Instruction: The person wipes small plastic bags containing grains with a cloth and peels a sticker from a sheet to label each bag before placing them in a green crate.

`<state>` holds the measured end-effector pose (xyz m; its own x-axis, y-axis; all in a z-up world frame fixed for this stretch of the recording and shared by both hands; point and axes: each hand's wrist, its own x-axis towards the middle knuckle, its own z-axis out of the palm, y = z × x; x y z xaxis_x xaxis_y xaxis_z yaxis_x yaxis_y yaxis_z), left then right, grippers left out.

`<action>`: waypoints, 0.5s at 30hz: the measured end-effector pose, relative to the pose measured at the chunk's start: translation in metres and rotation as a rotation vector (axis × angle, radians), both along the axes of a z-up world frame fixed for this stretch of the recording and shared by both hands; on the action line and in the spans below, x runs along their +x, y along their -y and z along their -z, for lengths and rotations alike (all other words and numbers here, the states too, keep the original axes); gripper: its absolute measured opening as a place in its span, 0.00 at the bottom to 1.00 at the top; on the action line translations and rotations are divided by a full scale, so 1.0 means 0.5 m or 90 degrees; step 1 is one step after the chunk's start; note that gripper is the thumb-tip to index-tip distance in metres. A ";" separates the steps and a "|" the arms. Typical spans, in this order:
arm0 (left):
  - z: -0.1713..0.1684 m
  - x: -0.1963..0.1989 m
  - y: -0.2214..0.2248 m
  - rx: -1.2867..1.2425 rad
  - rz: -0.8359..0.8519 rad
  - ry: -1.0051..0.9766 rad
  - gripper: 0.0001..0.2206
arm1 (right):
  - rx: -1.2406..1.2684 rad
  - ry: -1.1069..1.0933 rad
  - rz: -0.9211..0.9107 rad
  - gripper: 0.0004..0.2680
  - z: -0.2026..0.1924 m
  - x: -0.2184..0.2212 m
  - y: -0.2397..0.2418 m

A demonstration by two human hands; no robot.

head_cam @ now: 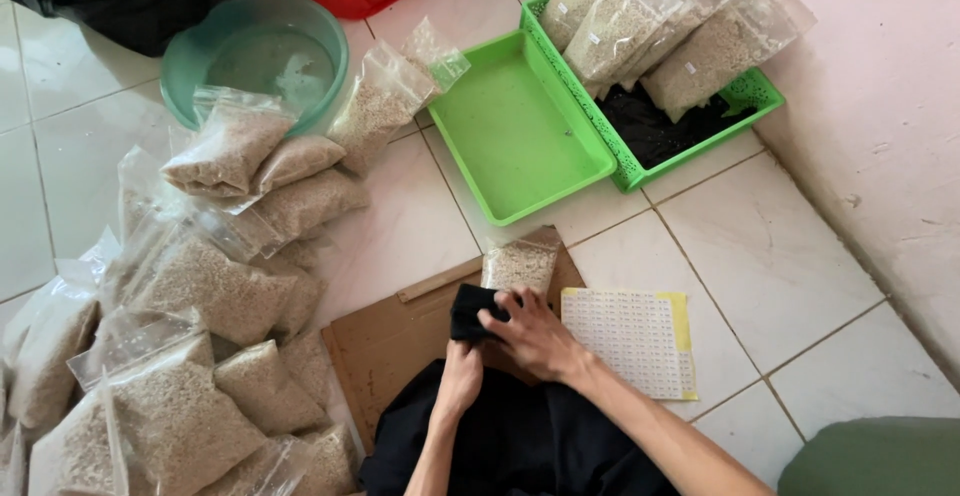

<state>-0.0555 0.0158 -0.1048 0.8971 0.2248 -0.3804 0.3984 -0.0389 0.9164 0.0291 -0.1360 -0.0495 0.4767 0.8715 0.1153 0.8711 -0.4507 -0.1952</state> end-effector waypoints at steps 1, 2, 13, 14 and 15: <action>-0.037 0.006 -0.006 0.001 -0.001 0.002 0.20 | 0.001 0.002 -0.001 0.15 0.012 0.025 -0.006; -0.073 0.007 -0.006 -0.023 0.007 -0.006 0.20 | 0.029 -0.026 0.049 0.14 0.024 0.043 -0.004; -0.103 0.013 -0.011 -0.067 0.022 0.079 0.22 | 0.044 -0.179 0.223 0.18 0.066 0.166 -0.005; -0.094 0.014 -0.011 -0.066 0.031 0.093 0.24 | 0.060 -0.113 0.204 0.17 0.062 0.143 -0.009; -0.085 0.015 -0.012 -0.065 0.040 0.108 0.26 | 0.075 -0.048 0.184 0.17 0.058 0.121 -0.012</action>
